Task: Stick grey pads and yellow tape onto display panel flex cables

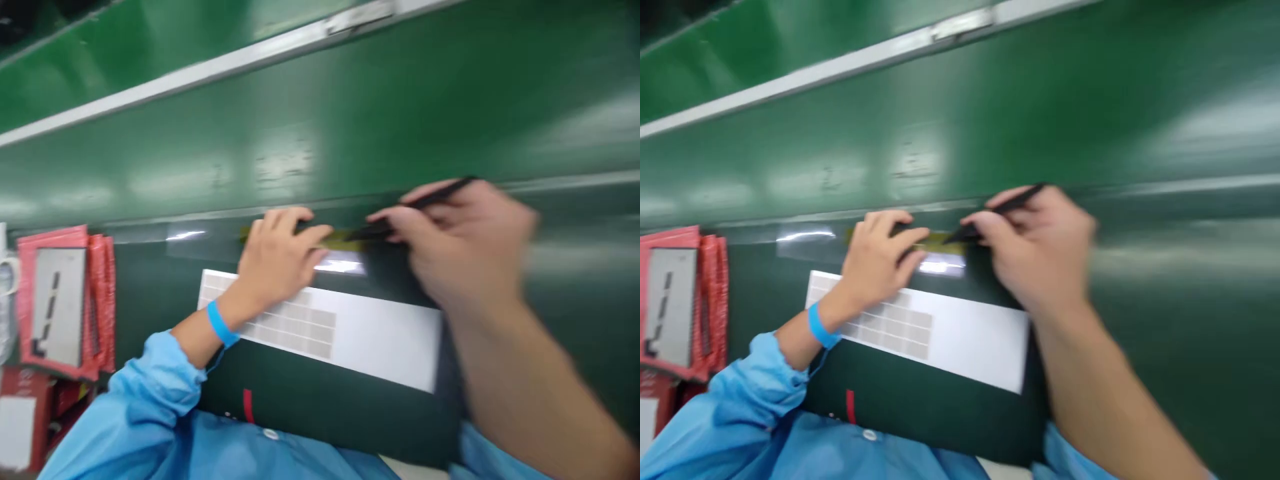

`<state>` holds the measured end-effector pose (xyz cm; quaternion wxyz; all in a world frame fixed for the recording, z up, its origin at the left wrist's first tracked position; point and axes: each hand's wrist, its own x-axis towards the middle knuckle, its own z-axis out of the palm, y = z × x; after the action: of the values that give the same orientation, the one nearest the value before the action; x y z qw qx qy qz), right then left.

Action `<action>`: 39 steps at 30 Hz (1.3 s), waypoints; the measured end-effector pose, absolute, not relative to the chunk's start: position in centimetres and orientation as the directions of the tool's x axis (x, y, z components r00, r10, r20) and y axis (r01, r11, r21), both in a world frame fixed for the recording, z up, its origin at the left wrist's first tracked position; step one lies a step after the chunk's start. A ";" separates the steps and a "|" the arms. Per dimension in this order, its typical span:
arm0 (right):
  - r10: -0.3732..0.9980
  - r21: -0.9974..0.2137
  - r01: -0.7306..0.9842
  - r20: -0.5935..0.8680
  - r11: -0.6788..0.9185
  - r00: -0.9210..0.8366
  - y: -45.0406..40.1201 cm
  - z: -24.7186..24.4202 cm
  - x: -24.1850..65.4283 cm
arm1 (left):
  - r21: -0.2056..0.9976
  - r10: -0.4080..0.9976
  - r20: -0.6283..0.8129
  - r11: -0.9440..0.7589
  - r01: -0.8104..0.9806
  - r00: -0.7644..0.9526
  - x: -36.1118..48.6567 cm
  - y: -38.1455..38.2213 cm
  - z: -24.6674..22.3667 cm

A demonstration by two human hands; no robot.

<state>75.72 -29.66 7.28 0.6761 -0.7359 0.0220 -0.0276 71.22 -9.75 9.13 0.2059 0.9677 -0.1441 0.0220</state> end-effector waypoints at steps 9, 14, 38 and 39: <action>-0.018 -0.984 0.020 0.023 -0.179 1.000 -30.3 6.7 77.1 | 0.413 -0.261 0.155 -0.859 -0.302 0.953 71.8 -9.7 8.5; -0.004 -0.989 0.009 0.010 -0.150 1.000 -30.3 7.0 77.0 | 0.408 -0.265 0.162 -0.859 -0.309 0.951 71.7 -9.7 8.4; -0.001 -0.987 -0.013 -0.013 -0.162 1.000 -30.3 6.8 77.4 | 0.411 -0.264 0.160 -0.858 -0.307 0.951 71.8 -9.7 8.4; 0.002 -0.987 -0.015 -0.016 -0.161 1.000 -30.3 6.8 77.4 | 0.411 -0.263 0.163 -0.858 -0.308 0.951 71.8 -9.7 8.4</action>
<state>77.38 -30.26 6.80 0.6475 -0.7620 0.0045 0.0066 71.76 -9.68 8.42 0.2215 0.9625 -0.1483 0.0504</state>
